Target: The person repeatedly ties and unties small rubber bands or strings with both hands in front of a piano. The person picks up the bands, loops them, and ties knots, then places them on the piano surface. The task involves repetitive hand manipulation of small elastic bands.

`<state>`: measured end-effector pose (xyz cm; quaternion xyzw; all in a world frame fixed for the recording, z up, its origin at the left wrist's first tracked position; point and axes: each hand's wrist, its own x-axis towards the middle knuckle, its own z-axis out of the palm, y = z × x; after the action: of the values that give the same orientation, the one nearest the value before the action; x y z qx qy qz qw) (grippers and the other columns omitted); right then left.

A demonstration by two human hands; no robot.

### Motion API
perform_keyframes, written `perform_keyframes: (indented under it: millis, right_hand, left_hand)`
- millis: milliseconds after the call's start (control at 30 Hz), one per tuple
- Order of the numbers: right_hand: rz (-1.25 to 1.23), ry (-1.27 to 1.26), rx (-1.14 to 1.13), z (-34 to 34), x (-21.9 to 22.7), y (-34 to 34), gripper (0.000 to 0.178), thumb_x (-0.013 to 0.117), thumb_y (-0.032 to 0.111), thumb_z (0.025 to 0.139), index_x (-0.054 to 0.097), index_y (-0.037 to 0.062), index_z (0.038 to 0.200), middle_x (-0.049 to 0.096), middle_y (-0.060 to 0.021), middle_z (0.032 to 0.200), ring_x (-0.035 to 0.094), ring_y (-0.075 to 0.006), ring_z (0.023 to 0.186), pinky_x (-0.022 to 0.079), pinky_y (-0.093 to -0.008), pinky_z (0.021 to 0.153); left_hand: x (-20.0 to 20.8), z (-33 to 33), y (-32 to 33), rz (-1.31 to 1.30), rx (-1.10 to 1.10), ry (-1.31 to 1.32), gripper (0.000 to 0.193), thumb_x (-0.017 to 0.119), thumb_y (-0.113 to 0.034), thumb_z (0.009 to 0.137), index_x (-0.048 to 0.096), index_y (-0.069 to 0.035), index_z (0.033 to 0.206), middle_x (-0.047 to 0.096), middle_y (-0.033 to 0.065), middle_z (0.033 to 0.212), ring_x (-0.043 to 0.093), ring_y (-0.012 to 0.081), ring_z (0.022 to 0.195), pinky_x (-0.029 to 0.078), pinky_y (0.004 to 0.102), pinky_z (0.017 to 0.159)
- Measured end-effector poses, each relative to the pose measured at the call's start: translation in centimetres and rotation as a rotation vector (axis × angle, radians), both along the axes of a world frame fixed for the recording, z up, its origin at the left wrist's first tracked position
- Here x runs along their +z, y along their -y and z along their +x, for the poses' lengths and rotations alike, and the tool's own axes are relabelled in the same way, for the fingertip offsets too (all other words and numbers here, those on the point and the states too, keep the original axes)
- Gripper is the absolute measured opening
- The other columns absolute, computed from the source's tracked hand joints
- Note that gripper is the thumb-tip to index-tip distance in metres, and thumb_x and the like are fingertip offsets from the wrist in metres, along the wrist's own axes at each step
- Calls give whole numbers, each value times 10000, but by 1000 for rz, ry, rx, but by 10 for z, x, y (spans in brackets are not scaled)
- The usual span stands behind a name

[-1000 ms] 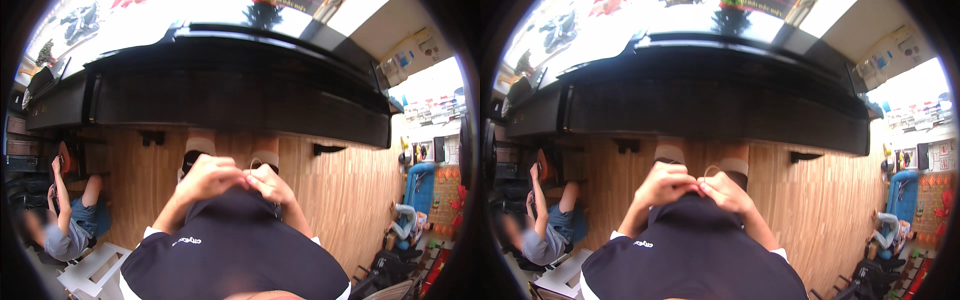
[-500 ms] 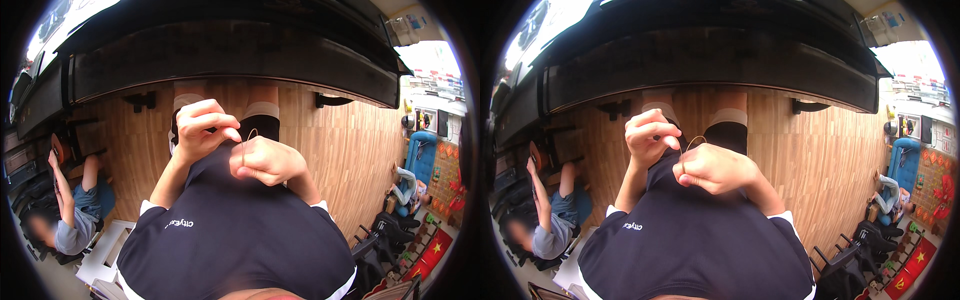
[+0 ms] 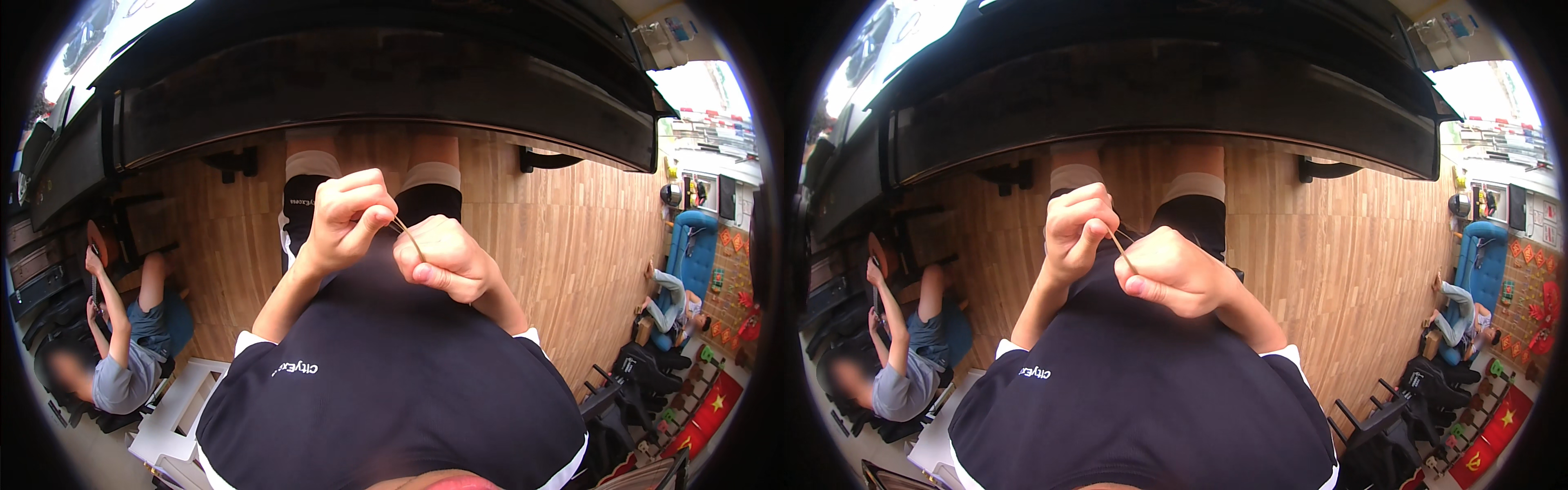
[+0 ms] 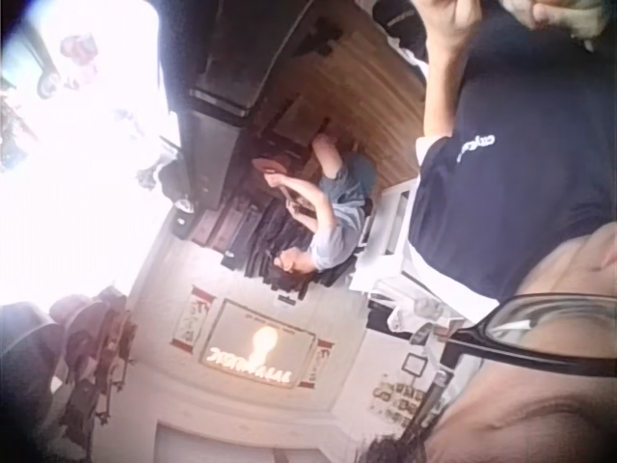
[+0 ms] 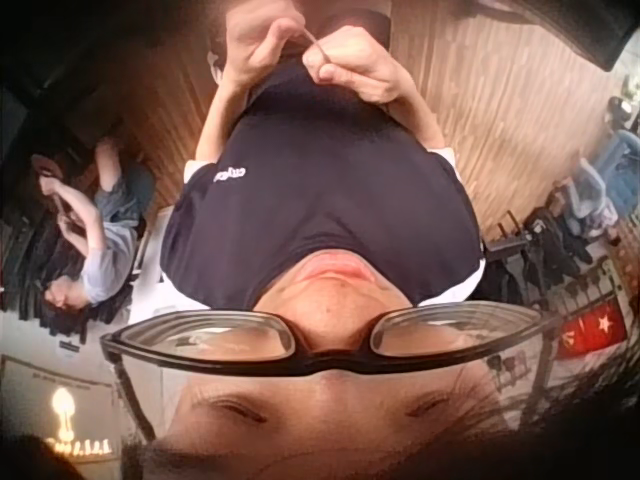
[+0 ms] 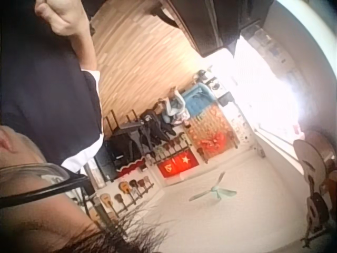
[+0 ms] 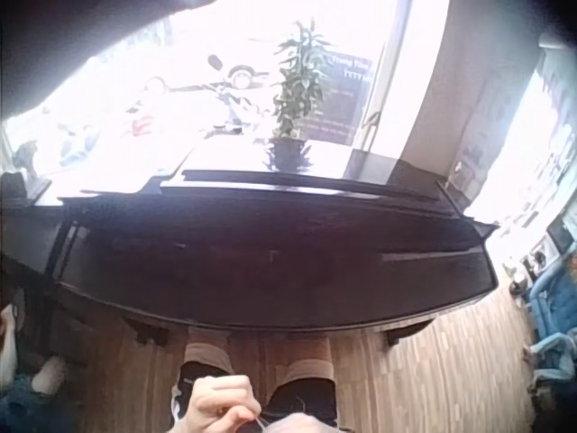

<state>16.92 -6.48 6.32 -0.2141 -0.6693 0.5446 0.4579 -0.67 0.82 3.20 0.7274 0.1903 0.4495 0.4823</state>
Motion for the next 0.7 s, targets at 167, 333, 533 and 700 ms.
perform_keyframes:
  millis: [167, 333, 533, 700]
  right_hand:
    - [-48, -60, 20, -3, 2, 1, 357, 480, 233, 1015, 473, 51, 709, 425, -56, 581, 441, -250, 491, 359, -362, 493]
    - [-98, -106, 36, 0, -3, 1, 414, 448, 256, 1034, 443, 50, 675, 408, -38, 565, 426, -216, 465, 350, -338, 478]
    - [-152, -125, -5, -1, -7, 3, 422, 444, 260, 1038, 445, 47, 674, 430, -32, 558, 429, -194, 448, 350, -321, 468]
    - [-142, -166, -46, 0, -9, 1, 397, 455, 244, 1035, 510, 39, 699, 499, -38, 568, 485, -190, 463, 382, -307, 476]
  left_hand:
    - [2, 4, -1, -40, 11, 11, 407, 622, -337, 951, 640, -12, 707, 517, 51, 608, 469, 148, 497, 340, 286, 461]
    - [9, 4, -4, 48, 159, 6, 404, 656, -330, 936, 658, -3, 698, 522, 40, 548, 483, 132, 465, 337, 267, 444]
    - [19, -1, -13, 202, 336, -8, 171, 713, -119, 825, 663, -18, 697, 557, 38, 571, 460, 125, 453, 343, 265, 434]
    - [5, 9, -12, 94, 305, -152, 44, 719, -69, 844, 716, -41, 810, 559, 30, 608, 471, 114, 477, 344, 268, 443]
